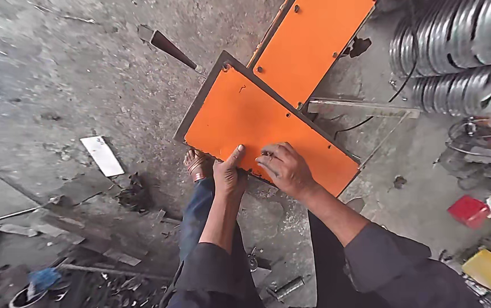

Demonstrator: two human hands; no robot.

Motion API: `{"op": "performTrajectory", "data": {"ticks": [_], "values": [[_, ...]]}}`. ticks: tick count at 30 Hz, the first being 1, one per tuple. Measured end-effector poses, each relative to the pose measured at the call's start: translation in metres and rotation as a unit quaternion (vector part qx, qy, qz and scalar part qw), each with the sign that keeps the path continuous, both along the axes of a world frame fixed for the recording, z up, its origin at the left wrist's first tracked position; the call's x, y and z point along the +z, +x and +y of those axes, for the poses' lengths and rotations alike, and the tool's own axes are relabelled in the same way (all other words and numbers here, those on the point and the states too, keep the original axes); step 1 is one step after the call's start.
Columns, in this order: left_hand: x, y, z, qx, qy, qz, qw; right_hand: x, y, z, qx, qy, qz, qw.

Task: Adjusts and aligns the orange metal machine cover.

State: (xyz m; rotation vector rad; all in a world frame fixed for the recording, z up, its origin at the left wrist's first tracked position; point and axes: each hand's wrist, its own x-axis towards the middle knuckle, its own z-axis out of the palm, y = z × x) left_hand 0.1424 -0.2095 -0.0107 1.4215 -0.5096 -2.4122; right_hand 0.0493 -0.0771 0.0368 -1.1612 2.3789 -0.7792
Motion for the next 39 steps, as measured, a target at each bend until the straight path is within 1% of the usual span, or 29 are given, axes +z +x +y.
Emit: {"op": "performTrajectory", "data": {"ticks": [2,4,6,8,11,14,16,19,25,30,33,36,39], "values": [[0.001,-0.001,0.001,-0.002,-0.005,-0.006,1.000,-0.002,0.004,0.002,0.002,-0.005,0.004,1.000],[0.001,-0.002,0.001,0.002,-0.017,-0.016,1.000,0.000,0.005,0.001,-0.026,-0.020,-0.018,0.999],[0.003,-0.005,0.003,0.009,-0.035,-0.038,0.999,0.007,0.001,0.000,-0.083,-0.037,-0.066,0.994],[0.005,-0.010,0.005,0.018,-0.056,-0.060,0.996,0.014,-0.013,0.000,-0.161,-0.043,-0.108,0.980],[0.011,-0.014,0.007,0.013,-0.061,-0.091,0.994,0.019,-0.044,0.008,-0.263,-0.013,-0.154,0.952],[0.012,-0.016,0.003,0.006,-0.050,-0.107,0.993,0.014,-0.068,0.009,-0.305,0.018,-0.203,0.930],[0.010,-0.013,0.002,0.010,-0.042,-0.103,0.994,0.014,-0.074,0.002,-0.305,0.037,-0.216,0.927],[0.010,-0.016,0.003,0.016,-0.031,-0.098,0.995,0.020,-0.083,-0.021,-0.279,0.048,-0.204,0.937],[0.011,-0.019,0.003,0.027,-0.040,-0.114,0.992,0.009,-0.110,-0.095,-0.234,0.027,-0.173,0.956],[0.013,-0.020,-0.001,0.022,-0.030,-0.114,0.993,0.004,-0.123,-0.134,-0.212,0.010,-0.162,0.964],[0.012,-0.019,-0.002,0.016,-0.023,-0.119,0.993,0.007,-0.126,-0.146,-0.176,0.033,-0.113,0.977],[0.014,-0.022,-0.002,0.026,-0.026,-0.135,0.990,0.008,-0.127,-0.152,-0.120,0.065,-0.019,0.990],[0.014,-0.025,-0.001,0.024,-0.033,-0.154,0.987,0.008,-0.128,-0.153,-0.070,0.066,0.040,0.995]]}}
